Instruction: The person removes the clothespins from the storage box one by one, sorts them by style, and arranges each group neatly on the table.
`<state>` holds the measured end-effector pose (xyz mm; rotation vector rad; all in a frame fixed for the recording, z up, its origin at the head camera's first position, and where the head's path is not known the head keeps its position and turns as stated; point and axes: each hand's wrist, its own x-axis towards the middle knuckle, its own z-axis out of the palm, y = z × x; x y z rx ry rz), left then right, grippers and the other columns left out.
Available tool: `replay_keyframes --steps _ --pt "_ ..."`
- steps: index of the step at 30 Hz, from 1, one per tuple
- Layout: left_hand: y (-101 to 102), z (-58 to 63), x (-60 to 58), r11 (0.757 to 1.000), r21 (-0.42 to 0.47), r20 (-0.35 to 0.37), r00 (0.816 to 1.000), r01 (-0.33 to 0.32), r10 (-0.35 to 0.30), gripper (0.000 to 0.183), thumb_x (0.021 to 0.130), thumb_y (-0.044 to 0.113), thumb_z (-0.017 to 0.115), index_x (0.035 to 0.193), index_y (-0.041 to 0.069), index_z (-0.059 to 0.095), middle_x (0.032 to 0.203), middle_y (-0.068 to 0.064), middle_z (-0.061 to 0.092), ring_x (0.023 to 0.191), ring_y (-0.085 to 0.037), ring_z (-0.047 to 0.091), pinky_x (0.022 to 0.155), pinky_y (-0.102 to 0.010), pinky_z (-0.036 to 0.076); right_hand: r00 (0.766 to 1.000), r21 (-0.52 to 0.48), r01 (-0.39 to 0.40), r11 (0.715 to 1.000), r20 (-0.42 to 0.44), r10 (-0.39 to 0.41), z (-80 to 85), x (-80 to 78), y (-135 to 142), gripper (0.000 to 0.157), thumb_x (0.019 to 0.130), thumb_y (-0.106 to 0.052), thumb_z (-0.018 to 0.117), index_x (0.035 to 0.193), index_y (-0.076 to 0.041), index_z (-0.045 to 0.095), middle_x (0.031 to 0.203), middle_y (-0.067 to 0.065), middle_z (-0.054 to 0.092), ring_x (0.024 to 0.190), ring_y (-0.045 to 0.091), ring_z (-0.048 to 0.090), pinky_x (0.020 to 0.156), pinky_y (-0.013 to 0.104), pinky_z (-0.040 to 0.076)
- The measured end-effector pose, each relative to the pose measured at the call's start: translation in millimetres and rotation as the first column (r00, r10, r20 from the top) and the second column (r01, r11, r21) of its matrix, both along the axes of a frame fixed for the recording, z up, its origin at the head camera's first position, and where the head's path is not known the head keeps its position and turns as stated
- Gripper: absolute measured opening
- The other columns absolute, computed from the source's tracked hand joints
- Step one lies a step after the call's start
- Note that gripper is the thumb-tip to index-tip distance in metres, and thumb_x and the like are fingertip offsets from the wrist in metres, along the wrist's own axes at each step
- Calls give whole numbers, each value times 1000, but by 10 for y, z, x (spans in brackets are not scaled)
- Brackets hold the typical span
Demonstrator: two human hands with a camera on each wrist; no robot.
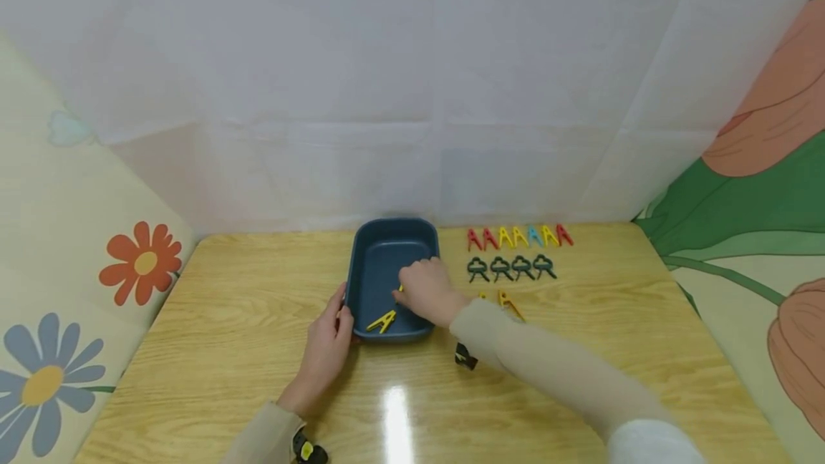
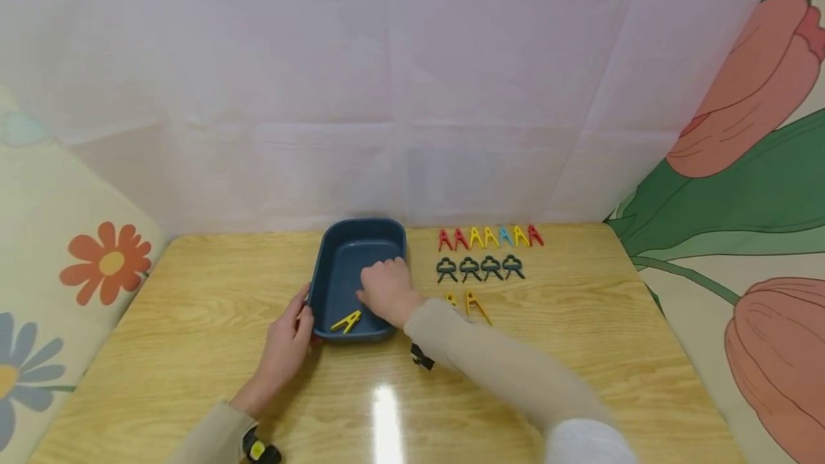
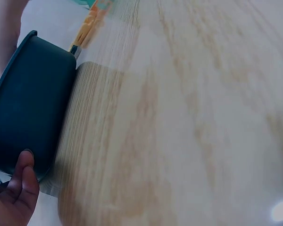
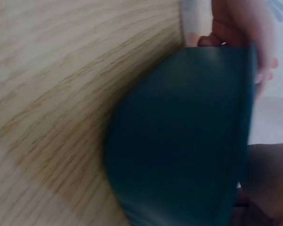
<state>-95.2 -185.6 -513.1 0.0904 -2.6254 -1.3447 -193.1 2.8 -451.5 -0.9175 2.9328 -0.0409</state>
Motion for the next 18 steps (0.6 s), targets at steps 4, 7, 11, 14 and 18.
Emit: replay_keyframes --steps 4,7,11,14,18 --pt "2 -7 8 1000 -6 5 1000 0 0 50 110 14 41 160 4 39 87 -13 66 66 -14 59 63 -27 51 1000 32 14 999 0 -14 -62 -19 -48 44 99 -49 68 68 -18 67 79 1 71 80 22 66 85 40 48" --pt "5 -10 12 1000 -1 8 1000 3 -3 50 110 14 41 160 5 39 89 -13 67 67 -14 60 63 -27 51 1000 52 26 998 11 -27 -95 -25 -73 44 99 -52 67 71 -18 70 86 3 74 86 24 66 88 41 47" --pt "9 -8 9 1000 0 8 1000 5 -5 50 110 13 41 160 5 39 89 -14 67 68 -15 60 64 -27 51 999 68 39 997 11 -40 -138 -36 -92 41 98 -52 68 76 -18 74 92 4 75 90 24 66 90 42 45" --pt "8 -5 5 1000 -2 3 1000 3 -3 50 110 13 41 160 5 39 94 -15 69 68 -15 61 64 -27 52 999 78 41 996 4 -41 -149 -39 -99 37 97 -51 69 80 -19 75 95 3 76 93 25 65 91 43 45" --pt "3 -6 1 1000 -6 -6 1000 -1 1 50 110 13 41 160 4 39 94 -15 70 68 -15 62 64 -27 52 999 86 36 996 6 -37 -134 -29 -107 32 97 -49 70 86 -20 76 99 2 76 97 27 65 95 44 45"
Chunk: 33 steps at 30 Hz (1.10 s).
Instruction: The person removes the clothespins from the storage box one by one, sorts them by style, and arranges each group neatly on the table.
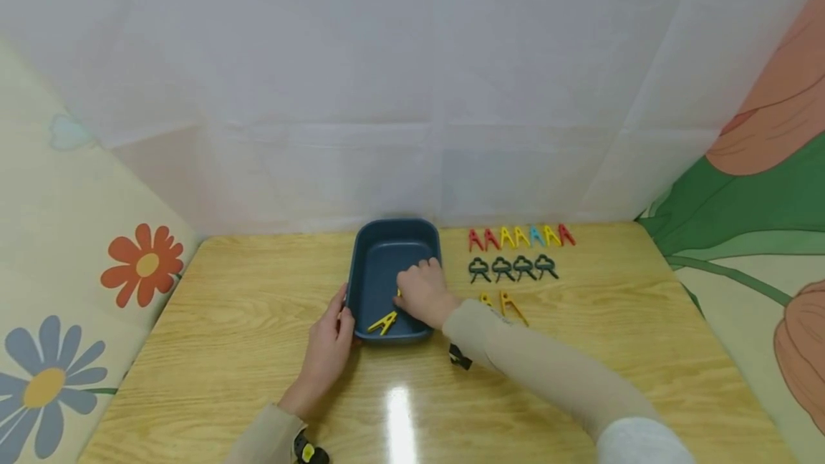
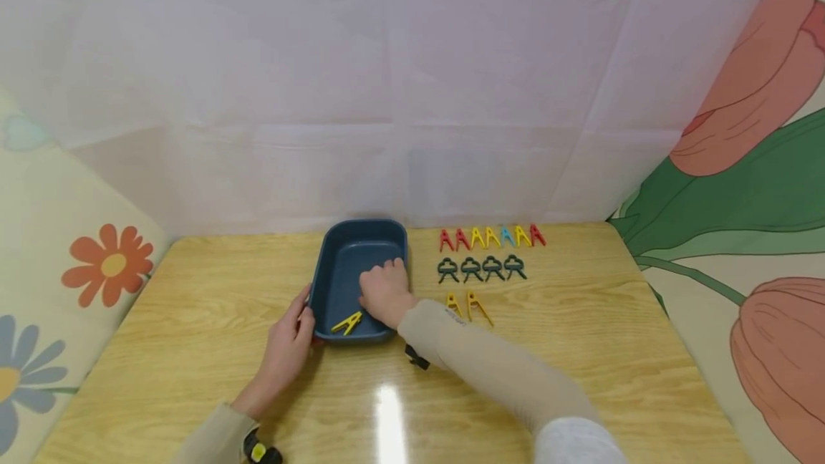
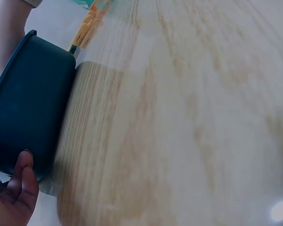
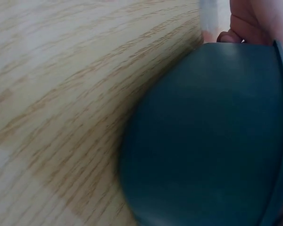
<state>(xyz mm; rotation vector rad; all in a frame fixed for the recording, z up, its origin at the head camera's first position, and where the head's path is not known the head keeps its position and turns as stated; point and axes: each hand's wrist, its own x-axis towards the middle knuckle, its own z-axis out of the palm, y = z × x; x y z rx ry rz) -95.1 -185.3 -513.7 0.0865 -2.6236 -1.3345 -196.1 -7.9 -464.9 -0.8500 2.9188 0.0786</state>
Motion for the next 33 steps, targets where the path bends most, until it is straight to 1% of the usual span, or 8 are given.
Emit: replay_keyframes --steps 4,13,19,22,25,27,30,33 --pt "1 -6 2 1000 -7 -3 1000 -4 4 50 110 12 41 159 3 39 83 -12 66 66 -15 61 63 -27 51 1000 7 0 1000 11 0 13 23 -7 27 98 -47 71 93 -21 77 104 2 76 99 26 64 96 43 45" --pt "14 4 7 1000 -26 1 1000 -13 13 50 110 12 43 159 4 40 83 -10 64 68 -14 58 64 -27 49 1000 20 17 1000 7 -17 30 32 -18 27 96 -44 73 90 -18 78 99 2 75 96 25 61 93 42 45" --pt "19 21 11 1000 -8 29 1000 -5 5 51 111 14 40 161 7 38 78 -7 56 66 -14 55 62 -26 48 999 -27 35 999 11 -35 149 19 31 31 96 -43 73 81 -15 72 94 3 74 94 25 58 92 42 45" --pt "21 26 12 1000 -8 33 999 -5 5 51 111 15 40 161 7 37 78 -7 55 67 -14 54 63 -26 47 999 -47 32 998 7 -32 239 19 94 32 98 -43 71 82 -15 69 95 3 74 97 25 59 94 43 47" --pt "21 28 14 1000 -16 38 999 -6 6 51 111 17 39 161 7 37 81 -8 56 69 -15 54 65 -26 48 1000 -79 23 997 -3 -23 325 8 183 31 98 -42 71 88 -13 69 88 2 71 94 25 59 91 41 48" --pt "17 24 10 1000 -24 35 999 -6 7 51 111 17 39 161 6 37 81 -8 56 69 -15 54 65 -27 47 1000 -104 20 994 -3 -20 373 -10 252 31 99 -41 71 90 -12 68 81 0 65 88 23 58 86 40 48" --pt "8 18 4 999 -38 23 1000 -8 9 51 111 17 39 161 5 38 80 -8 56 69 -15 53 67 -28 47 1000 -132 20 991 -3 -20 453 -38 375 31 100 -39 70 88 -11 65 70 -2 56 74 19 54 74 36 47" --pt "6 15 1 999 -43 13 1000 -8 9 51 111 17 39 161 5 38 79 -8 55 68 -15 52 67 -28 46 999 -156 35 987 -14 -37 512 -63 520 32 100 -38 71 83 -12 62 66 -2 54 65 18 54 65 34 45"
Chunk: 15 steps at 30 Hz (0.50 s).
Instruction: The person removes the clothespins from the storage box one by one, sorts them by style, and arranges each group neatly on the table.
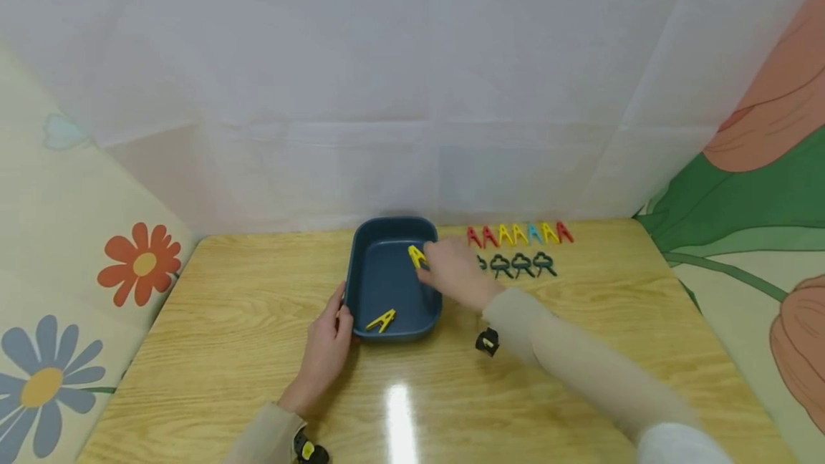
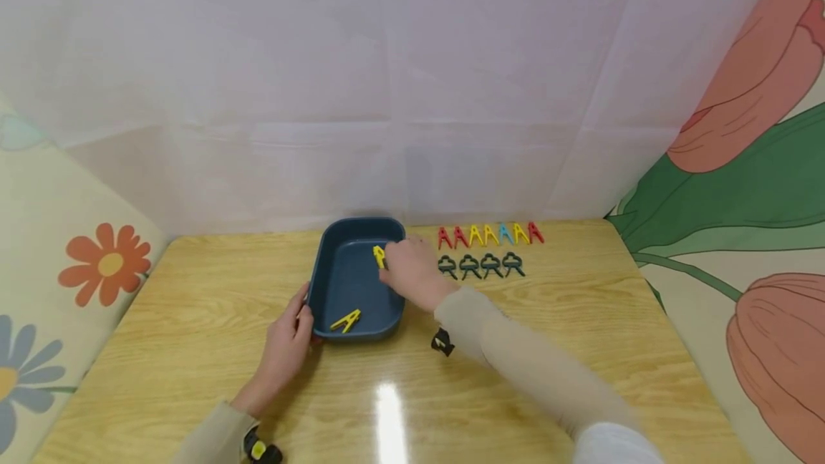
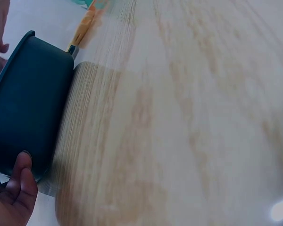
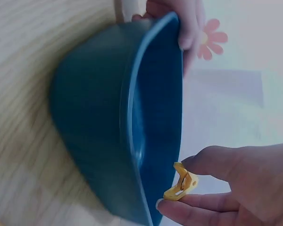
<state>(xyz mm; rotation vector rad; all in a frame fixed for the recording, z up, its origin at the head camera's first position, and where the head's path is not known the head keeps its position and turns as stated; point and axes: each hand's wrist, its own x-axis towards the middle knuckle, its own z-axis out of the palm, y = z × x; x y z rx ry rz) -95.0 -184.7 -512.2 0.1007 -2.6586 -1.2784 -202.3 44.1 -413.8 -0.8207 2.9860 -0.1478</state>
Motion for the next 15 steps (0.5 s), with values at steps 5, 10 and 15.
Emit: replay_keyframes --steps 5,10,15 --pt "9 -5 -2 1000 6 -9 1000 1 -1 51 111 16 39 160 4 39 89 -13 63 70 -15 56 67 -28 49 999 -72 47 996 -21 -48 29 -55 302 35 98 -36 73 74 -13 60 65 -2 55 73 23 58 75 42 48" --pt "10 -26 0 1000 9 -30 1000 -6 6 50 110 15 40 159 4 41 88 -12 65 68 -13 58 64 -27 50 997 -136 78 988 -4 -80 26 -112 649 30 97 -31 74 81 -8 64 61 -1 49 60 16 45 62 36 43" --pt "-2 -40 -8 1000 5 -32 999 -11 11 50 110 15 40 159 5 41 73 -4 56 66 -12 58 64 -27 50 991 -170 133 976 23 -131 -40 -183 1011 25 99 -26 72 92 -2 68 59 -1 45 52 12 35 52 29 30"
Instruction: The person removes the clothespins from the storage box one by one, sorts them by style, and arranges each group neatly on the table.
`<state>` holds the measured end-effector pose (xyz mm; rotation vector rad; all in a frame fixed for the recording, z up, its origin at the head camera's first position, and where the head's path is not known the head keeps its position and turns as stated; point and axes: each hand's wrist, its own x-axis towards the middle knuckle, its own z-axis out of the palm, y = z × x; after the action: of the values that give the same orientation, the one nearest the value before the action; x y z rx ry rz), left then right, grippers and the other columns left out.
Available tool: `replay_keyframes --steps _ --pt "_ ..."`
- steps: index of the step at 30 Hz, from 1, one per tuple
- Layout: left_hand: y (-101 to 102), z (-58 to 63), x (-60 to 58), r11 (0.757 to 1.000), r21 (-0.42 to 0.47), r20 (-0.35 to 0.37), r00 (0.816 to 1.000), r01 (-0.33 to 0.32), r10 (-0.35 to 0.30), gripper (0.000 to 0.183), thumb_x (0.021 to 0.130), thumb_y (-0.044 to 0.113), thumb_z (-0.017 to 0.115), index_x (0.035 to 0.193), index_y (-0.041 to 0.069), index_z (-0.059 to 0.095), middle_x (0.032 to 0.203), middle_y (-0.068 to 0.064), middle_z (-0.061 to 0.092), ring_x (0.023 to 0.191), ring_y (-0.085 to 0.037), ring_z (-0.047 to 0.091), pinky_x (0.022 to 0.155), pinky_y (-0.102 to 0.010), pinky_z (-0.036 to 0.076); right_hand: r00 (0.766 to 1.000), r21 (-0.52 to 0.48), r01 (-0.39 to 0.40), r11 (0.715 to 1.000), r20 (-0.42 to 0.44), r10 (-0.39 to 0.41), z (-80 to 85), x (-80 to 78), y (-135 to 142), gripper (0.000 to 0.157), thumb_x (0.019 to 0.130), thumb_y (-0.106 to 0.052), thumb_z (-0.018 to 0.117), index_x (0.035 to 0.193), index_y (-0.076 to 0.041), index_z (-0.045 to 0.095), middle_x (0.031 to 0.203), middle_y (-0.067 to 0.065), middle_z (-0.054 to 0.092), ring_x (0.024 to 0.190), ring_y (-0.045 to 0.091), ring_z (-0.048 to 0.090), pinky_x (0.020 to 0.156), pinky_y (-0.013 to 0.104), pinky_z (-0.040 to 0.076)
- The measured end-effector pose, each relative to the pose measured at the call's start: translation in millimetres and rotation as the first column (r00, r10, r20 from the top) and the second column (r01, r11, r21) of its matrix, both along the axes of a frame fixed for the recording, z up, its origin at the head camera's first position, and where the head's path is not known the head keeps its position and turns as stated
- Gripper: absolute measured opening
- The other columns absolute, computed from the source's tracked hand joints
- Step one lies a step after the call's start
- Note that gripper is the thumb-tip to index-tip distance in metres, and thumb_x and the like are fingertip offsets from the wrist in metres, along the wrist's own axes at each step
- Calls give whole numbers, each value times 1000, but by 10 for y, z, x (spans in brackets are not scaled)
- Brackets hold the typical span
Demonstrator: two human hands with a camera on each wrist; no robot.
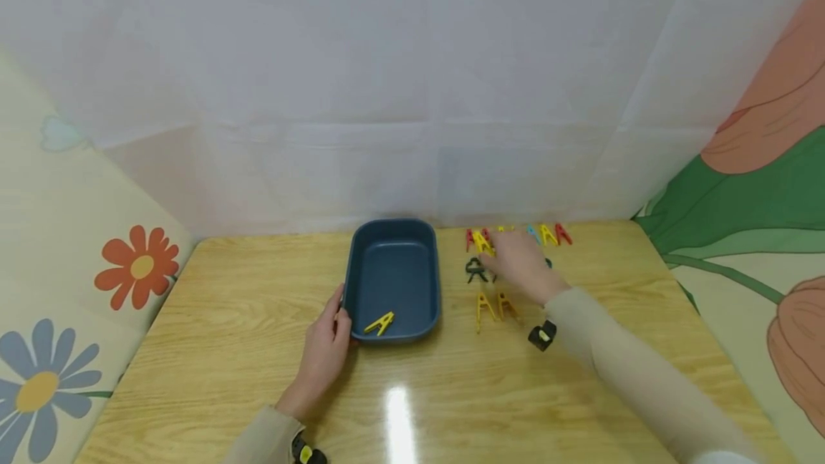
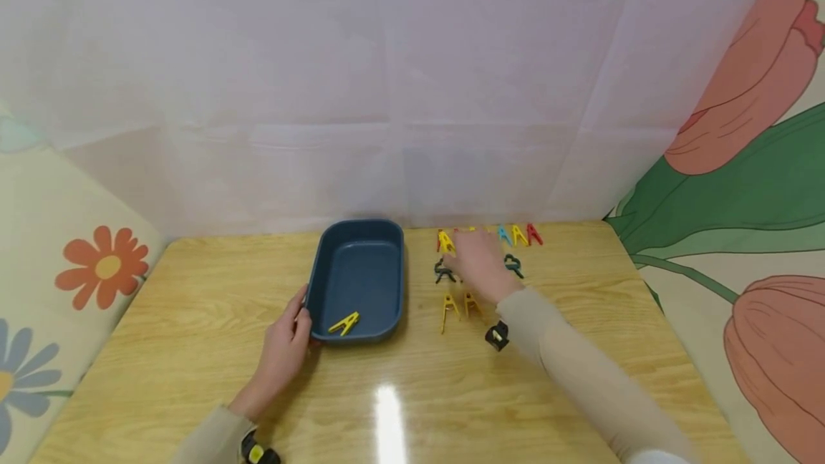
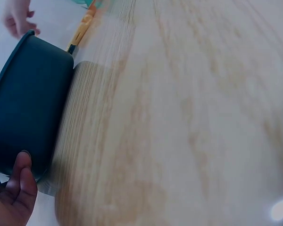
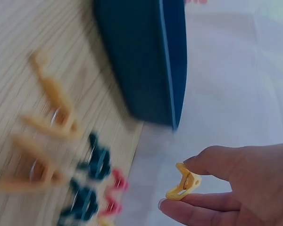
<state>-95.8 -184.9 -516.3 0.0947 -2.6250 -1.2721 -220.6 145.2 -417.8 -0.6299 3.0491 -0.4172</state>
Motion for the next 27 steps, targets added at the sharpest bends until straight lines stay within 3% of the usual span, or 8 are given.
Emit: replay_keyframes --steps 5,10,11,14,18,27 --pt "-7 -4 0 1000 1 14 1000 7 -7 51 111 16 40 160 5 39 82 -10 63 68 -13 59 65 -27 51 997 6 68 998 -36 -68 -64 -76 349 28 96 -26 73 83 -2 65 67 5 59 60 19 50 55 35 42" --pt "0 8 14 1000 10 22 1000 3 -3 51 110 15 40 160 4 39 97 -16 67 70 -13 59 65 -26 52 991 -49 115 992 -66 -118 -106 -176 684 26 93 -21 76 102 3 68 84 15 67 71 28 60 62 44 51" --pt "3 12 15 1000 9 21 1000 2 -2 51 110 15 40 160 4 40 95 -16 67 71 -13 59 65 -26 52 990 -67 122 990 -62 -126 -110 -195 748 29 92 -19 76 107 3 67 86 16 67 71 28 60 62 43 51" --pt "6 18 16 1000 12 19 1000 3 -3 50 110 15 40 159 3 40 91 -14 65 70 -13 59 65 -25 52 988 -91 154 984 -16 -157 -105 -248 928 24 93 -17 76 103 2 65 81 13 63 67 25 55 57 39 46" --pt "6 14 8 1000 13 9 1000 5 -5 50 110 15 40 159 4 40 85 -10 64 69 -13 59 64 -26 52 977 -44 210 977 33 -208 -102 -306 1150 25 96 -20 73 84 0 63 69 7 57 62 21 50 54 34 39" --pt "12 -4 4 1000 0 -10 1000 1 -1 49 110 13 41 158 3 41 78 -6 58 67 -11 58 64 -27 51 967 -82 255 963 27 -254 -252 -431 1512 32 97 -20 70 73 -4 55 65 5 48 60 21 43 54 34 34"
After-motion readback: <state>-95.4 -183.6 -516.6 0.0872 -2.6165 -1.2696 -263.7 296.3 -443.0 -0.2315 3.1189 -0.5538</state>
